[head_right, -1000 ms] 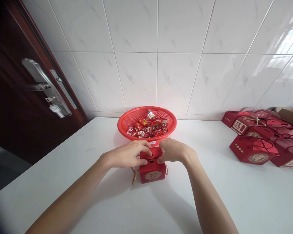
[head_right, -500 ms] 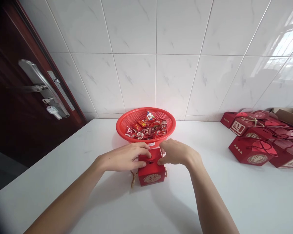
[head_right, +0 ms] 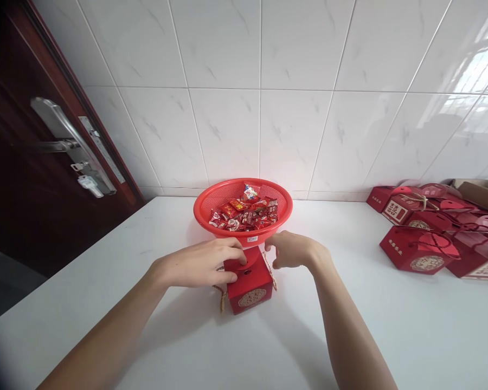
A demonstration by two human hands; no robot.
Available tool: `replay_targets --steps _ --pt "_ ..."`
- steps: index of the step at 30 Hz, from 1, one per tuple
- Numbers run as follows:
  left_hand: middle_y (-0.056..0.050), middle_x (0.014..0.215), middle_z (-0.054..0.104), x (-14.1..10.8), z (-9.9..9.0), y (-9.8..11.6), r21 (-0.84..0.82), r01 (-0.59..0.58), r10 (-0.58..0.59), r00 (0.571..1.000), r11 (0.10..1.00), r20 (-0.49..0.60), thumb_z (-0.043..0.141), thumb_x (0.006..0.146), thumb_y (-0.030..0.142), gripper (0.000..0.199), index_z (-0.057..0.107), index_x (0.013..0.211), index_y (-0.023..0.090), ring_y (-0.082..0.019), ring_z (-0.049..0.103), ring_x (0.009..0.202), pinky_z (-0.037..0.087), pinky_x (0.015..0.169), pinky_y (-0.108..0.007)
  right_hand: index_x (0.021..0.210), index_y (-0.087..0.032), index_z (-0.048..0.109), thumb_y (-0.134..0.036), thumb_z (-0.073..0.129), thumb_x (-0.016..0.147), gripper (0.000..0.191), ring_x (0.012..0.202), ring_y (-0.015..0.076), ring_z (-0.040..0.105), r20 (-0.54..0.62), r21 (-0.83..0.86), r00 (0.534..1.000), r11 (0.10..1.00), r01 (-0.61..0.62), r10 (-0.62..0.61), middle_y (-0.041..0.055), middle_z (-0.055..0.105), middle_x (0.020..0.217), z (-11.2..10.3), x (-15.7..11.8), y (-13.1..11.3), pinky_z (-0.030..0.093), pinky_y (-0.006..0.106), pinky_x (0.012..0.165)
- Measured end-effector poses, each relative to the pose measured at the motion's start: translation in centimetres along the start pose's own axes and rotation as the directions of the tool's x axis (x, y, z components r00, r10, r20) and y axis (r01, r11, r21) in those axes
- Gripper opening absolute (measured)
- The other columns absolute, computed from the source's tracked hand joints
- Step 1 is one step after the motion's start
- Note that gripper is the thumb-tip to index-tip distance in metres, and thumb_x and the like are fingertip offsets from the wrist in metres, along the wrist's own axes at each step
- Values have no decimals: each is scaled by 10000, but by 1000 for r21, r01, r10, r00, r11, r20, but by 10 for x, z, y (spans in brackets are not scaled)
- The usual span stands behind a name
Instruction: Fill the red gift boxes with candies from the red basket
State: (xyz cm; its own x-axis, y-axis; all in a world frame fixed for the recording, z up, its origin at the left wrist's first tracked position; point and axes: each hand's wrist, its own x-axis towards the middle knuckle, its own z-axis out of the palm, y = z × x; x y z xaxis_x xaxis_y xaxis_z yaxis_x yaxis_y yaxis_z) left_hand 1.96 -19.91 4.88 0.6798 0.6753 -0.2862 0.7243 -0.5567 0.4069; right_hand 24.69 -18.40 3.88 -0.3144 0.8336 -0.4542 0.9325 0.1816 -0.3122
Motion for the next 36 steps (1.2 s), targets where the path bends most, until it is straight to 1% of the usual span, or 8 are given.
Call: replay_targets --steps 3,9,15,20,23,27,31,36 --pt "-70 1129 600 0 0 2 11 1 -1 1000 1000 7 574 876 273 159 690 965 213 -229 636 934 447 644 -274 1216 -286 685 -221 729 745 478 944 267 697 42 5 999 999 34 -35 55 722 1085 5 13 -2 498 314 690" --pt "-62 1129 591 0 0 1 1 14 -15 1000 1000 10 574 879 298 210 697 1039 239 -230 625 945 439 654 -279 916 -221 734 -180 681 788 144 956 263 699 48 32 994 995 95 -96 58 745 1037 10 31 4 512 305 707" --pt "-64 1131 588 1 0 1 0 12 -12 1000 1000 14 578 879 306 232 700 1066 243 -229 625 960 439 656 -276 1065 -243 703 -185 679 804 268 1042 255 683 -1 89 988 984 155 -156 66 723 1162 11 34 8 534 290 736" --pt "-62 1139 584 1 0 1 -4 12 -12 1000 1000 18 576 880 303 227 694 1060 233 -216 631 933 444 647 -274 748 -201 646 -152 683 747 61 888 251 686 -23 110 986 980 169 -167 61 742 959 10 35 11 517 300 676" --pt "-66 1152 587 1 0 0 -3 14 -14 1000 1000 12 574 874 307 245 699 1070 231 -213 636 907 447 635 -276 675 -196 546 -153 648 761 140 843 233 665 -83 147 980 971 190 -179 68 716 895 3 24 12 509 308 677" --pt "-73 1131 603 1 0 1 -16 -2 2 1000 1000 -10 568 860 281 215 704 1013 217 -217 639 875 445 620 -283 724 -202 528 -270 592 871 173 807 173 664 -114 279 931 888 366 -348 26 691 819 -11 -2 7 531 291 745" --pt "-73 1095 615 2 1 2 3 -22 22 1000 1000 -20 571 849 276 202 700 992 216 -245 631 916 438 620 -291 786 -186 576 -389 615 903 237 602 132 599 -180 489 841 695 527 -511 -12 621 655 -16 -19 -1 517 276 614" --pt "-73 1071 632 1 -2 3 2 -35 35 999 999 -19 559 863 290 230 692 1034 214 -248 636 921 449 658 -298 830 -167 626 -260 642 875 105 611 108 583 -35 413 830 748 519 -556 -11 627 748 -9 -16 -10 480 234 563"
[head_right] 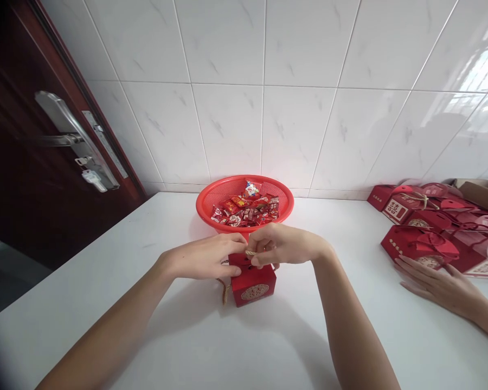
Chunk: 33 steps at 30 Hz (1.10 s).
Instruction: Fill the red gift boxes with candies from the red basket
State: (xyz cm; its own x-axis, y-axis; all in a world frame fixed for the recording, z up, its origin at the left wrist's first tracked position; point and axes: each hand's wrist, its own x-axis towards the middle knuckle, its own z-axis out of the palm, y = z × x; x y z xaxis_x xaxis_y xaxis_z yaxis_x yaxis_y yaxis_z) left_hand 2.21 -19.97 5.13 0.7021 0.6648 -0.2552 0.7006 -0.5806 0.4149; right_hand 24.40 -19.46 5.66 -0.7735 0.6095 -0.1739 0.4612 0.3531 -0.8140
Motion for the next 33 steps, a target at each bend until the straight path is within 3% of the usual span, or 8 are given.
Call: replay_targets --steps 3,5,9,14,18,24,28,33 --pt "-70 1208 633 -7 -6 -5 -56 -15 13 999 998 -32 617 836 301 333 654 1163 244 -264 628 1066 480 791 -303 951 -161 685 -217 655 868 104 615 110 592 30 -132 996 988 -80 85 -14 643 750 4 5 1 450 226 559" --pt "-67 1307 612 -13 -10 -11 -79 5 -10 998 997 -57 718 761 343 565 582 1307 283 -295 578 1196 480 858 -306 1003 -164 707 -215 666 866 151 637 120 597 22 -182 993 977 -114 120 -5 659 757 5 8 0 441 220 552" --pt "-79 1091 681 -13 -9 -24 -44 159 -159 987 986 24 784 650 378 811 506 1403 256 -308 646 1010 487 683 -284 1012 -174 725 -209 697 831 186 685 142 605 8 -211 991 969 -127 131 5 671 771 7 11 0 457 224 565" --pt "-42 967 715 5 1 -31 -114 77 -71 996 991 54 671 702 236 652 546 1342 254 -260 673 860 477 639 -272 1014 -154 728 -282 772 746 300 692 167 594 27 -236 988 961 -143 153 5 636 760 9 13 0 474 252 568" --pt "-41 903 726 6 -2 -33 -112 37 -33 998 993 45 584 710 139 578 590 1282 219 -237 676 814 474 624 -264 1022 -169 726 -198 730 746 277 741 168 609 -7 -280 983 943 -179 185 24 650 848 10 11 -1 476 233 569" --pt "-20 829 695 -7 -15 -37 -267 78 -86 996 960 -15 525 837 231 255 634 1066 205 -188 673 698 459 573 -255 987 -183 703 -167 658 807 186 790 181 649 -27 -275 975 936 -220 221 49 699 922 11 13 -3 477 225 576" --pt "17 721 653 -15 -23 -37 -540 22 -79 993 842 -83 615 876 388 234 592 993 186 -149 640 554 494 579 -275 948 -176 679 -139 600 837 141 670 146 624 -33 -232 979 951 -206 204 38 695 863 11 12 -4 459 228 543" --pt "-39 847 726 -25 -31 -26 -766 -185 29 977 616 -212 634 907 340 241 614 1084 177 -198 725 787 585 760 -360 1045 -189 646 -211 595 890 164 663 167 675 -251 51 968 999 6 7 -12 670 720 8 5 -7 530 298 665"
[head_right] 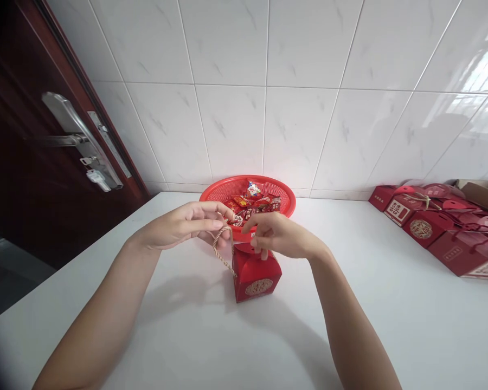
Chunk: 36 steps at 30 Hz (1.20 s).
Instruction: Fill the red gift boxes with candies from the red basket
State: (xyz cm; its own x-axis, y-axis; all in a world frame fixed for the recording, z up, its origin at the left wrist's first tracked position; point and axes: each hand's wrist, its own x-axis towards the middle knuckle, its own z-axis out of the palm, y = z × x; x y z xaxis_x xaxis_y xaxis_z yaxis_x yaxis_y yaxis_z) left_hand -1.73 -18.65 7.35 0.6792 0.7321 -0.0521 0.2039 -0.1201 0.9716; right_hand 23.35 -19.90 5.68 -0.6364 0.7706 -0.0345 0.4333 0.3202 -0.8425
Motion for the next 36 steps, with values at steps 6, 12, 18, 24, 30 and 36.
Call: replay_targets --steps 6,12,18,24,30,36 --pt "-70 1017 742 3 14 -2 -66 -130 119 982 989 -150 643 850 170 193 664 1042 174 -210 726 891 607 764 -346 995 -179 656 -333 714 853 218 758 195 698 -253 252 966 961 115 -49 35 723 824 1 -3 -8 560 354 729" --pt "-52 998 712 12 30 -8 19 -221 219 944 975 -249 704 816 166 260 688 1076 170 -205 712 880 605 714 -320 1027 -186 666 -346 723 872 230 764 191 711 -343 280 935 940 198 -94 29 748 819 7 -6 -16 564 360 752" --pt "-70 1129 729 16 42 -9 134 -205 236 925 970 -296 761 827 282 334 707 1142 185 -219 707 952 593 837 -363 1089 -202 638 -348 726 881 269 784 212 748 -373 333 924 918 215 -81 23 763 806 12 -9 -21 579 388 802" --pt "-41 1208 715 18 50 -13 237 -225 296 896 945 -329 752 854 323 386 674 1216 215 -202 694 1013 577 903 -341 1110 -220 638 -322 767 841 315 806 212 740 -384 378 923 907 185 -28 15 754 820 14 -9 -21 563 380 802" --pt "-34 1019 738 15 46 -11 344 -312 416 861 886 -292 728 855 276 390 645 1229 201 -177 689 895 574 844 -332 1033 -200 659 -264 810 774 307 723 178 683 -465 497 885 826 267 -7 -5 694 771 14 -8 -21 531 355 760" --pt "-76 1108 694 19 28 -16 387 -333 452 849 860 -274 715 833 221 260 707 1091 191 -211 651 989 533 879 -369 1017 -215 669 -187 758 805 232 622 111 527 -372 506 925 817 276 -82 -32 592 726 13 -15 -26 452 277 629"
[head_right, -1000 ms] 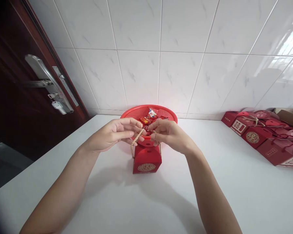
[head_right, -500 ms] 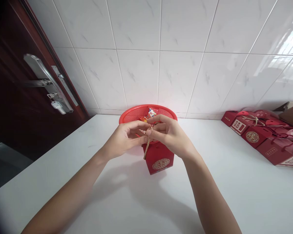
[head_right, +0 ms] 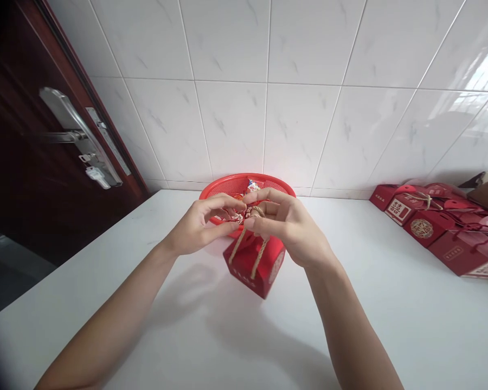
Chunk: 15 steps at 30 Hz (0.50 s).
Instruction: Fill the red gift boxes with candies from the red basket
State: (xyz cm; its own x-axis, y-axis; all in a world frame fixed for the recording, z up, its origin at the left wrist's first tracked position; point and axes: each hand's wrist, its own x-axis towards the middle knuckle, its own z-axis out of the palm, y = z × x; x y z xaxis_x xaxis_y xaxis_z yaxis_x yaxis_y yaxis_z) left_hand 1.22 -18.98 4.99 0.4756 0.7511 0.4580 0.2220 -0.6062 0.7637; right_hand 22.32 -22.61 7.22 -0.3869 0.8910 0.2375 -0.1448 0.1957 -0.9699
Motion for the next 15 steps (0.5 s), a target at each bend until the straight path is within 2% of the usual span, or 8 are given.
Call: replay_targets --steps 2,5,7,10,12,15 --pt "-71 1124 682 2 0 -4 -29 4 -2 998 1000 70 727 832 233 229 704 1057 200 -229 636 1050 518 916 -381 1019 -220 670 -121 745 772 276 668 120 529 90 4 996 1000 -3 3 -36 562 729 0 0 0 448 267 634" --pt "-43 1049 693 4 5 -6 -129 25 4 975 991 222 746 845 298 154 678 938 196 -223 646 1046 510 955 -382 991 -211 675 -46 690 727 311 655 110 495 204 -34 979 999 -4 11 -48 514 714 0 2 2 423 252 612" --pt "-28 995 702 5 10 -6 -169 60 -3 947 984 321 741 852 312 150 655 851 190 -211 661 1009 517 943 -364 987 -202 685 -22 641 721 324 649 110 479 264 -110 965 994 21 9 -47 508 707 -1 3 3 416 251 606" --pt "-15 941 702 4 17 -11 -174 129 -39 895 976 444 713 838 213 63 655 844 188 -196 670 950 529 886 -330 997 -201 709 10 588 725 366 668 120 496 335 -304 942 948 96 12 -41 537 708 -2 3 7 449 265 641" --pt "-7 903 691 2 22 -16 -171 173 -70 871 970 487 670 809 123 119 660 908 188 -188 673 908 532 845 -317 1011 -205 720 23 577 735 385 708 131 542 366 -439 930 888 137 38 -23 605 767 -4 4 11 474 274 672" --pt "-6 890 671 0 29 -25 -149 224 -123 858 963 498 632 764 68 217 650 946 185 -196 665 907 529 798 -305 1048 -207 718 19 593 761 386 791 154 616 406 -556 910 814 168 90 8 695 905 -5 6 16 499 280 699"
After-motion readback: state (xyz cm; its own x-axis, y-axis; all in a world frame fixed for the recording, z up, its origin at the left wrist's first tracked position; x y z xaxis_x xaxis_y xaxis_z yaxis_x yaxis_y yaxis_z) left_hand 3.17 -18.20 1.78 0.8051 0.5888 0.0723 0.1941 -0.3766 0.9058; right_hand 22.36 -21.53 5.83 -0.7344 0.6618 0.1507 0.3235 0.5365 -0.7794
